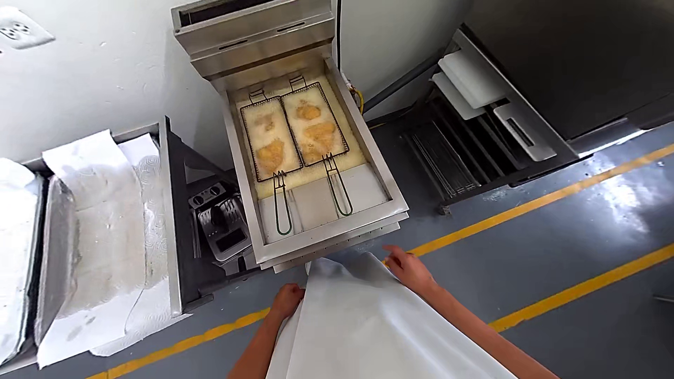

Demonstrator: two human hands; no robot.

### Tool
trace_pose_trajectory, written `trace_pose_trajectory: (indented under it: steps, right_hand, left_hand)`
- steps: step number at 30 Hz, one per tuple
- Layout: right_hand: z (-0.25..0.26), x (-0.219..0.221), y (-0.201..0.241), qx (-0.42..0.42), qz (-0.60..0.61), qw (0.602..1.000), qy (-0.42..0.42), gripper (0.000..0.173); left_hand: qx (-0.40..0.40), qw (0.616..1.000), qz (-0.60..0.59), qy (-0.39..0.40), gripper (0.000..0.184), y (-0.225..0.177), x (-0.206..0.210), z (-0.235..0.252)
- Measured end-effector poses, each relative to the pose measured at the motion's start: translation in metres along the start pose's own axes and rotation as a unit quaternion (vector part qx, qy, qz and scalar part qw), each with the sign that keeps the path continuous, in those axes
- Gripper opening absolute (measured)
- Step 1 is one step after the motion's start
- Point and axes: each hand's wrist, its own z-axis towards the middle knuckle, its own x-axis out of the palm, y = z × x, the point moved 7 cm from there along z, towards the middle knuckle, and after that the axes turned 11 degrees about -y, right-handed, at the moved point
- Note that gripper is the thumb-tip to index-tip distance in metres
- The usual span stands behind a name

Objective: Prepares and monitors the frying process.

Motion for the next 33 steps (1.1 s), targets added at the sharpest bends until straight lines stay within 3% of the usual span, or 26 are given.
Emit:
trace_pose_trajectory:
  steps: [4, 5, 8, 11, 15, 17, 19, 22, 24, 27, 33]
  right_hand:
    - [0.011, -0.028, 0.084, -0.150, 0.016, 0.979, -0.134, 0.069]
    - [0.019, -0.025, 0.088, -0.135, -0.004, 0.983, -0.123, 0.078]
    - [0.043, 0.004, 0.066, -0.006, -0.107, 0.994, 0.018, 0.091]
    - [0.041, 0.001, 0.068, 0.012, -0.080, 0.996, 0.042, 0.085]
    - [0.021, -0.004, 0.068, -0.040, 0.013, 0.999, 0.009, 0.064]
    - [0.013, 0.004, 0.060, -0.052, 0.040, 0.998, 0.020, 0.046]
    - [0.007, 0.013, 0.055, -0.049, 0.059, 0.996, 0.040, 0.038]
    - [0.002, 0.018, 0.057, -0.040, 0.061, 0.995, 0.069, 0.036]
    - [0.003, 0.021, 0.059, -0.040, 0.047, 0.994, 0.087, 0.037]
    - [0.006, 0.022, 0.060, -0.034, 0.010, 0.996, 0.081, 0.048]
    - [0.018, 0.010, 0.044, 0.072, -0.079, 0.994, -0.028, 0.090]
  left_hand:
    - [0.016, 0.999, -0.030, -0.009, 0.031, -0.009, -0.010, -0.009]
    - [0.025, 0.999, -0.036, -0.005, 0.031, -0.017, -0.013, -0.011]
    - [0.065, 0.997, -0.049, -0.010, 0.032, -0.046, -0.024, -0.020]
    - [0.150, 0.982, -0.070, -0.089, 0.035, -0.096, -0.052, -0.041]
    - [0.176, 0.966, 0.004, -0.189, 0.052, -0.139, -0.083, -0.064]
    - [0.157, 0.968, 0.087, -0.175, 0.071, -0.147, -0.077, -0.058]
    - [0.163, 0.965, 0.173, -0.108, 0.079, -0.154, -0.054, -0.058]
    - [0.272, 0.936, 0.222, 0.019, 0.049, -0.159, -0.009, -0.070]
    - [0.287, 0.931, 0.222, 0.050, 0.045, -0.158, -0.005, -0.068]
    - [0.249, 0.946, 0.206, 0.034, 0.050, -0.155, -0.016, -0.061]
    - [0.207, 0.966, 0.154, 0.025, 0.046, -0.133, -0.020, -0.056]
